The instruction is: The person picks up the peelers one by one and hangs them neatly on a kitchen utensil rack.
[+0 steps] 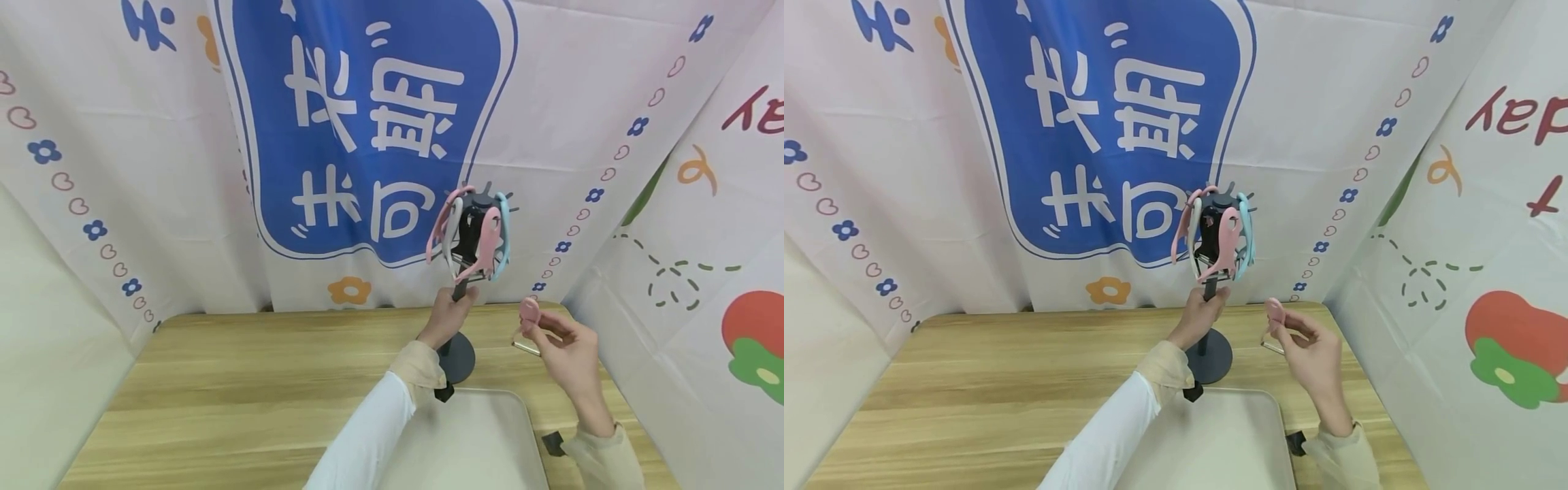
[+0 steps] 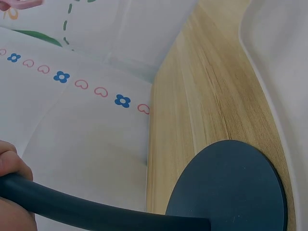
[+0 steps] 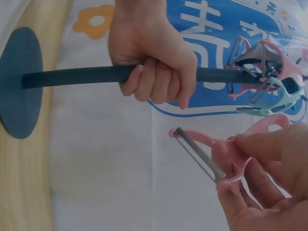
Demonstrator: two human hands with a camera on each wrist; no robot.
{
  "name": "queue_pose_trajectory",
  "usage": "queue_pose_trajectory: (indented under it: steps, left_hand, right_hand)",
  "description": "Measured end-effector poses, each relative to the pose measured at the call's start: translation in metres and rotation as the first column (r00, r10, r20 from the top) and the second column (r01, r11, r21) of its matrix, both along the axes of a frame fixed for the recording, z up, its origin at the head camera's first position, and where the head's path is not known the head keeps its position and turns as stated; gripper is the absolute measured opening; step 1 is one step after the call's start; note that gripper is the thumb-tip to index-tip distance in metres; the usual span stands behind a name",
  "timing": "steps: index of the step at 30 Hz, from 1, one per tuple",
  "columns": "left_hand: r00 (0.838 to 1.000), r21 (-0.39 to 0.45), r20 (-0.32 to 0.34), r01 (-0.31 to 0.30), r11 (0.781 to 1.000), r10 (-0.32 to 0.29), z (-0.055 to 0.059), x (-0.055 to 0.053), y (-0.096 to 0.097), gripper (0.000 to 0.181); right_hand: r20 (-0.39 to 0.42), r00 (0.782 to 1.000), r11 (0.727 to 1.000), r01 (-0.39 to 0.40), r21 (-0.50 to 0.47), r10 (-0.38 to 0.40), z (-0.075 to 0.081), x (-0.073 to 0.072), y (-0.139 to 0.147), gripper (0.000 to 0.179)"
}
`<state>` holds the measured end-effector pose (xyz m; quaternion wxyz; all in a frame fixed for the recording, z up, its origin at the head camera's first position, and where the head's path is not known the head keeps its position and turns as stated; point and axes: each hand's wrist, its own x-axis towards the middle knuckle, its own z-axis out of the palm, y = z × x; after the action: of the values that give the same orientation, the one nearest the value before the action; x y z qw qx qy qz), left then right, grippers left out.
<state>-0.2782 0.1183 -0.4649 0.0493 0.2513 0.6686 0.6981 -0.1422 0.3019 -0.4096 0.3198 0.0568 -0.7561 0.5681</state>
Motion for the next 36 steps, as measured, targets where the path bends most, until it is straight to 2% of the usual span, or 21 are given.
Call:
queue_pose_trajectory:
  steps: [5, 12, 18, 24, 29, 33, 36]
  left_hand:
    - [1.0, 0.01, 0.006, -0.002, 1.0, 0.002, 0.0, 0.001, -0.001, 0.059]
    - [1.0, 0.022, 0.006, 0.003, 1.0, -0.003, -0.001, 0.002, -0.002, 0.06]
    - [1.0, 0.023, -0.001, 0.016, 1.0, -0.016, -0.002, 0.002, -0.001, 0.062]
    - [1.0, 0.017, 0.009, 0.015, 1.0, -0.016, -0.002, 0.001, -0.001, 0.06]
    - [1.0, 0.013, 0.003, 0.006, 1.0, -0.006, 0.0, 0.002, -0.001, 0.06]
    - [1.0, 0.014, -0.003, 0.004, 1.0, -0.004, 0.001, 0.002, 0.0, 0.06]
    - [1.0, 0.012, -0.006, 0.004, 1.0, -0.004, 0.001, 0.001, 0.0, 0.06]
  right_hand:
    - [0.026, 1.0, 0.992, 0.008, -0.127, -0.005, 0.013, -0.008, 0.002, 0.024]
    - [0.015, 0.997, 0.991, 0.074, -0.113, -0.073, 0.031, -0.022, 0.001, 0.022]
    - [-0.026, 0.996, 0.984, 0.085, -0.158, -0.09, 0.041, -0.04, 0.002, 0.023]
    - [-0.063, 0.992, 0.989, 0.106, -0.104, -0.113, 0.05, -0.054, 0.002, 0.025]
    - [-0.078, 0.995, 0.991, 0.057, -0.121, -0.067, 0.06, -0.065, -0.001, 0.025]
    - [-0.056, 0.998, 0.992, -0.004, -0.125, -0.003, 0.069, -0.073, -0.004, 0.027]
    - [-0.032, 0.999, 0.993, -0.022, -0.113, 0.018, 0.077, -0.077, -0.007, 0.029]
